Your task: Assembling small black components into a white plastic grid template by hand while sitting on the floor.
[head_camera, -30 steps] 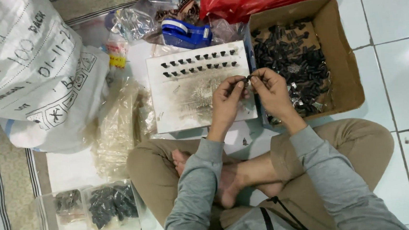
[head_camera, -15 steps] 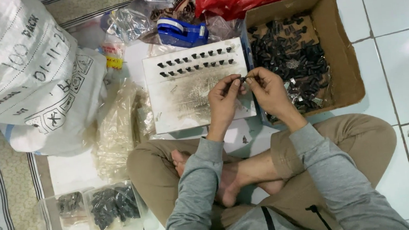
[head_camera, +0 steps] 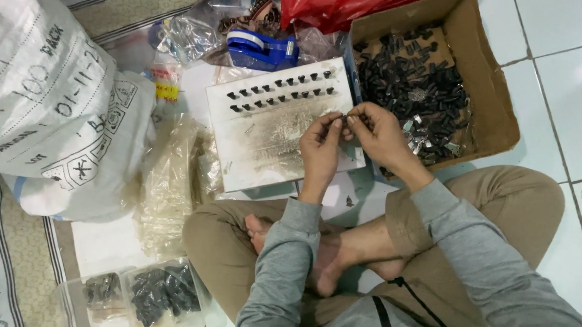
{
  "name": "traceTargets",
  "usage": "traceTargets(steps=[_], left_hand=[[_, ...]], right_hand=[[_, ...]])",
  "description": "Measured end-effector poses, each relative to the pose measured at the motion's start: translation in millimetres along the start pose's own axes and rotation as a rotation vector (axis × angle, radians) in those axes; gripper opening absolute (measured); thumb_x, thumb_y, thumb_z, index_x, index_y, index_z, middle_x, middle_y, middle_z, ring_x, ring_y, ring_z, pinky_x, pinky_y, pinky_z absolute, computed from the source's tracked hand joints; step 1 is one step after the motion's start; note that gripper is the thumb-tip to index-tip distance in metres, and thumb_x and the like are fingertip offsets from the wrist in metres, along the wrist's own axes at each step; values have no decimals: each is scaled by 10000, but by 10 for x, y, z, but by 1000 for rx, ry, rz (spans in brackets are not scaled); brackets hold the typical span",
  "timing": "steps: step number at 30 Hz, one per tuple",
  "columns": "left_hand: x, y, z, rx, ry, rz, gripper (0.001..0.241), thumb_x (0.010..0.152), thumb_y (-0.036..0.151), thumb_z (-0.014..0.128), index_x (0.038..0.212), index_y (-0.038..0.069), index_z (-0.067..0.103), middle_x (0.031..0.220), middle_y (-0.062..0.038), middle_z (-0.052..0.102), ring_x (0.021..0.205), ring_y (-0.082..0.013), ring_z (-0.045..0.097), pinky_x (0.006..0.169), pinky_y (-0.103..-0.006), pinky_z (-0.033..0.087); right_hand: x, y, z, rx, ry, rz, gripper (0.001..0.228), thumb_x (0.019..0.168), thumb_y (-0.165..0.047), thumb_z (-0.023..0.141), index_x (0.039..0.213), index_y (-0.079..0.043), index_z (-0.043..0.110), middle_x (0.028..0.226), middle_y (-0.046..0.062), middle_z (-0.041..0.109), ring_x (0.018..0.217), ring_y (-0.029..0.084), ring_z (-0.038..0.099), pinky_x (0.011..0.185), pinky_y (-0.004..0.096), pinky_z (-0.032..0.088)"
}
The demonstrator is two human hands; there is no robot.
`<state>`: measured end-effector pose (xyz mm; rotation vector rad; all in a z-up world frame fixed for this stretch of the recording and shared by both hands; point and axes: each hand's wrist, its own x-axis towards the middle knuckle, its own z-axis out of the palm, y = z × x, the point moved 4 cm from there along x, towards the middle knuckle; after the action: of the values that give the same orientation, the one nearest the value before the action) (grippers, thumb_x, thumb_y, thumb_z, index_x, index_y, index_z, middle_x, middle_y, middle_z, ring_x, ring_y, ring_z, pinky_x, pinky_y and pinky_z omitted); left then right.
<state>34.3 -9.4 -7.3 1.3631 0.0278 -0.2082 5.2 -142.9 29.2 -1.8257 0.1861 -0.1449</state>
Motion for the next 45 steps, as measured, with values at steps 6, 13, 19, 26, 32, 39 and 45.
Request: traceTargets(steps=[6, 13, 19, 26, 32, 39, 45], left_hand=[[11, -52, 30, -144, 42, -94, 186, 1017, 59, 636, 1172, 5, 724, 956, -150, 753, 851, -149, 707, 735, -268, 628], [-80, 314, 32, 143, 56, -99, 365, 1033, 50, 520, 1383, -41, 568, 1043, -274, 731, 777, -218, 718, 660, -330, 639], [-71, 366, 41, 219, -56, -203, 474, 1035, 47, 434, 1498, -54, 426, 895, -218, 728, 623, -222, 702, 514, -314, 630], [-34, 375, 78, 233, -97, -196, 501, 1028, 48, 449, 1507, -86, 384, 829, -229, 713, 529, -226, 692, 410, -302, 611], [-12, 308, 82, 228, -110, -221, 536, 1006, 50, 472, 1515, -85, 369, 770, -233, 698, 506, -262, 688, 391, -318, 606], [3, 230, 99, 256, -113, -229, 544, 1006, 78, 476, 1517, -78, 369, 741, -219, 704, 497, -259, 691, 386, -310, 612], [-9, 221, 86, 220, -107, -218, 549, 994, 63, 483, 1501, -110, 363, 748, -217, 706, 491, -246, 687, 369, -295, 606]], right_hand=[[36, -110, -29, -61, -12, -78, 166, 968, 4, 677, 1129, 28, 713, 887, 177, 679, 837, 239, 676, 689, 367, 554], [240, -100, -99, -362, 7, -248, 114, 988, -35, 688, 1084, 5, 737, 875, 161, 644, 832, 330, 670, 677, 389, 533], [404, -38, 1, -711, 6, -420, 100, 977, -105, 710, 1074, -114, 731, 870, 42, 611, 923, 269, 644, 890, 387, 421], [435, 68, 83, -795, 7, -414, 65, 1010, -167, 715, 1065, -135, 726, 876, 23, 636, 947, 228, 637, 994, 405, 358], [465, 145, 131, -808, -5, -440, 102, 982, -179, 723, 1081, -156, 721, 863, 22, 623, 941, 230, 631, 1004, 413, 353], [461, 206, 131, -797, -12, -429, 167, 964, -159, 730, 1131, -164, 727, 872, 18, 624, 926, 224, 628, 983, 401, 362], [439, 161, 131, -795, -38, -387, 200, 955, -181, 740, 1153, -160, 717, 869, 28, 616, 953, 227, 620, 1006, 405, 365]])
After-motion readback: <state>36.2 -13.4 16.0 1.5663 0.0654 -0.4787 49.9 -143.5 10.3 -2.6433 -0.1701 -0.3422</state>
